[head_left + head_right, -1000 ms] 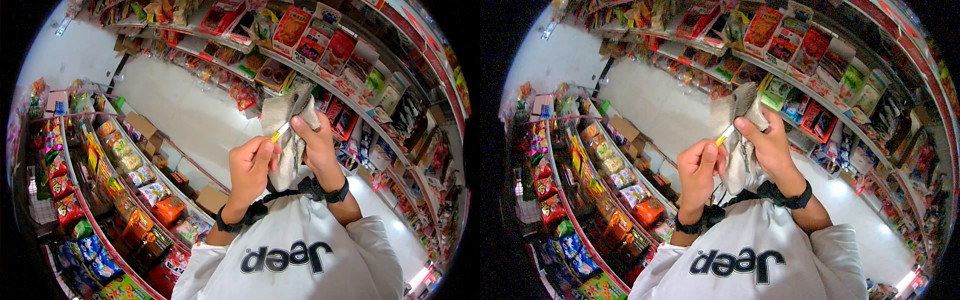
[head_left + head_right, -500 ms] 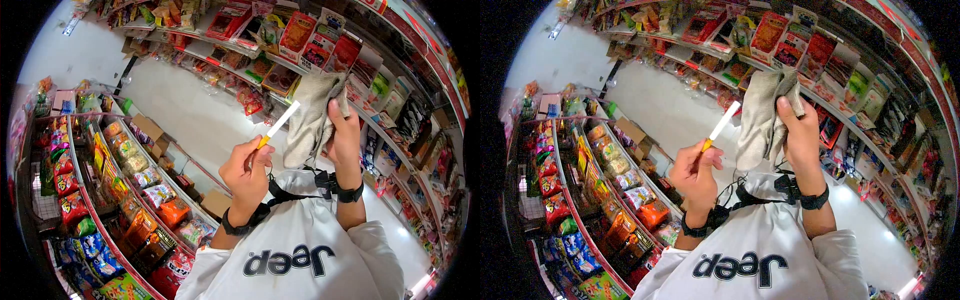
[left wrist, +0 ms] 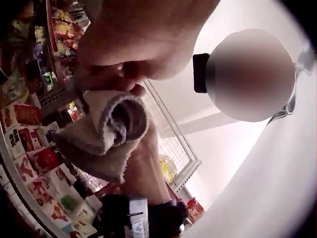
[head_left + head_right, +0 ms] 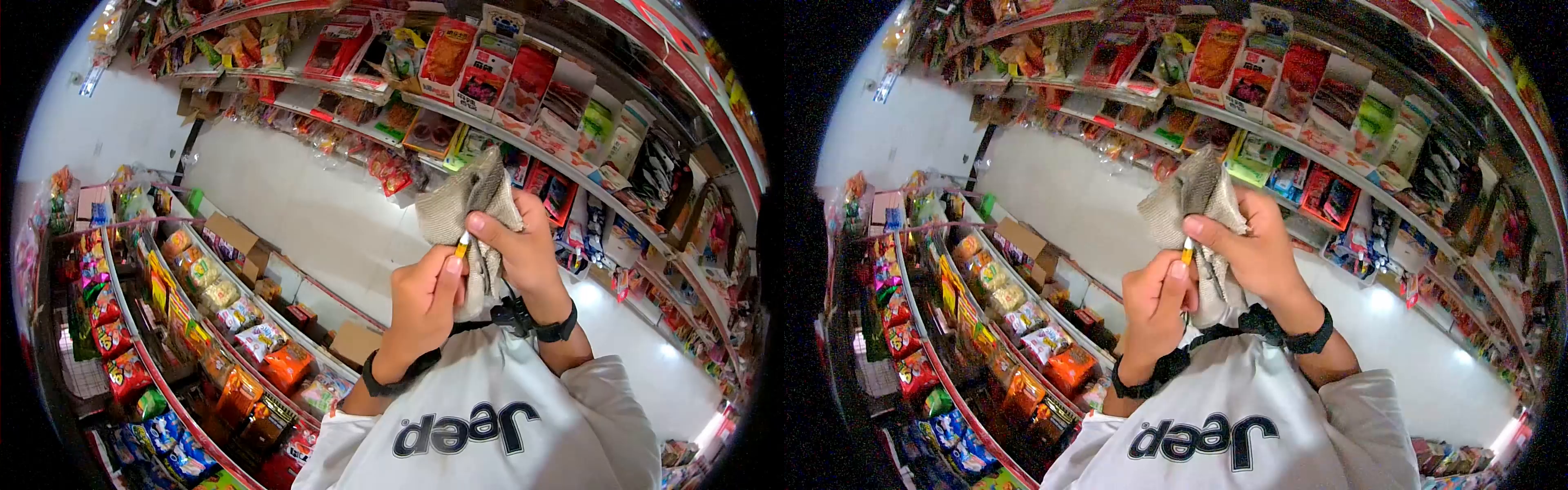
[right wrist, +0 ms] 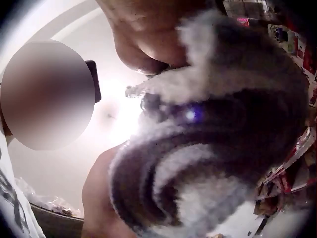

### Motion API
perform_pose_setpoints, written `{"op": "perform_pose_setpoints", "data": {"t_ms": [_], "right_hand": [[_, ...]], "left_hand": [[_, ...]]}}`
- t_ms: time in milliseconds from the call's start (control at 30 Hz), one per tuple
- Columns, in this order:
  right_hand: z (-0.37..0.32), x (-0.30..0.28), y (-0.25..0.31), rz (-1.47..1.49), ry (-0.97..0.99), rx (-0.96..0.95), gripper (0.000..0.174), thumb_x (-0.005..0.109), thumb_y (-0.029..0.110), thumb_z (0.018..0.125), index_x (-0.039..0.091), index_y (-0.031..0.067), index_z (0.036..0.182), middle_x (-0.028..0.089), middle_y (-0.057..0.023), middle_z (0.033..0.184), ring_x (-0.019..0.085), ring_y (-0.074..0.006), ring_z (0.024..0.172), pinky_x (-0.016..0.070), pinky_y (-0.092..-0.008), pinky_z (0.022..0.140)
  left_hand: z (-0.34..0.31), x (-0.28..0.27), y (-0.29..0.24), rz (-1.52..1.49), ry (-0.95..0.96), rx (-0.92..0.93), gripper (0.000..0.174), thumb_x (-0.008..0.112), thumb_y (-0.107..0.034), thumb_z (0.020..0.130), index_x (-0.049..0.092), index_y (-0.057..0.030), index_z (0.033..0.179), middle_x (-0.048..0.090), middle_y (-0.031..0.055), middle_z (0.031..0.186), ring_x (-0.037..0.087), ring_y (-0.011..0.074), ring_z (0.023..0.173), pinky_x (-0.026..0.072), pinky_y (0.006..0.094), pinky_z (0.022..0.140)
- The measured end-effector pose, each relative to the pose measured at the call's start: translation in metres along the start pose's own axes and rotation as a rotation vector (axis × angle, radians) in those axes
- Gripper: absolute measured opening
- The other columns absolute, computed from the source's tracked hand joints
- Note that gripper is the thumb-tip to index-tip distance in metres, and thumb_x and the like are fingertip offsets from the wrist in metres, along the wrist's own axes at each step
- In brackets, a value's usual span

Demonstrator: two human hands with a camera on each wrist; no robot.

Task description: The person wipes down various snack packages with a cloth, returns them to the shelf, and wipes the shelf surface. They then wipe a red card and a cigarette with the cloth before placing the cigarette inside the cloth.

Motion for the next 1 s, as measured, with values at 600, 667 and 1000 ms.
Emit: {"op": "perform_pose_setpoints", "data": {"t_ms": [600, 667, 1000], "right_hand": [[0.010, 0.013, -0.014, -0.024, -0.069, 0.037, 0.019, 0.069, 0.013, 0.079, 0.064, -0.0004, 0.091, 0.062, 0.0006, 0.076, 0.052, -0.0032, 0.068, 0.0448, -0.0219, 0.060], [0.004, 0.022, -0.019, -0.087, 0.032, 0.002, 0.018, 0.069, 0.013, 0.079, 0.062, -0.0012, 0.088, 0.062, 0.0007, 0.075, 0.052, -0.0035, 0.068, 0.0449, -0.0226, 0.059], [0.017, 0.020, -0.021, 0.002, -0.036, 0.024, 0.020, 0.067, 0.015, 0.081, 0.061, -0.0019, 0.089, 0.060, 0.0005, 0.075, 0.049, -0.0041, 0.068, 0.0440, -0.0243, 0.060]], "left_hand": [[-0.005, -0.019, 0.015, -0.157, -0.167, -0.092, 0.023, 0.049, -0.016, 0.093, 0.055, 0.0016, 0.080, 0.052, 0.0032, 0.053, 0.043, 0.0067, 0.043, 0.0345, 0.0232, 0.041], [-0.004, -0.019, 0.022, -0.342, -0.119, -0.191, 0.035, 0.039, -0.026, 0.098, 0.051, -0.0003, 0.078, 0.051, 0.0028, 0.053, 0.041, 0.0054, 0.043, 0.0312, 0.0199, 0.041], [-0.004, -0.031, 0.015, 0.142, -0.269, 0.043, 0.010, 0.058, -0.004, 0.086, 0.053, 0.0008, 0.078, 0.056, 0.0021, 0.059, 0.048, 0.0041, 0.050, 0.0382, 0.0180, 0.047]]}}
Point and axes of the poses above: each hand's wrist, its own z-axis towards the middle knuckle, its own x-axis out of the palm, y = z × x, the point moved 6 cm from there along z, towards the middle knuckle
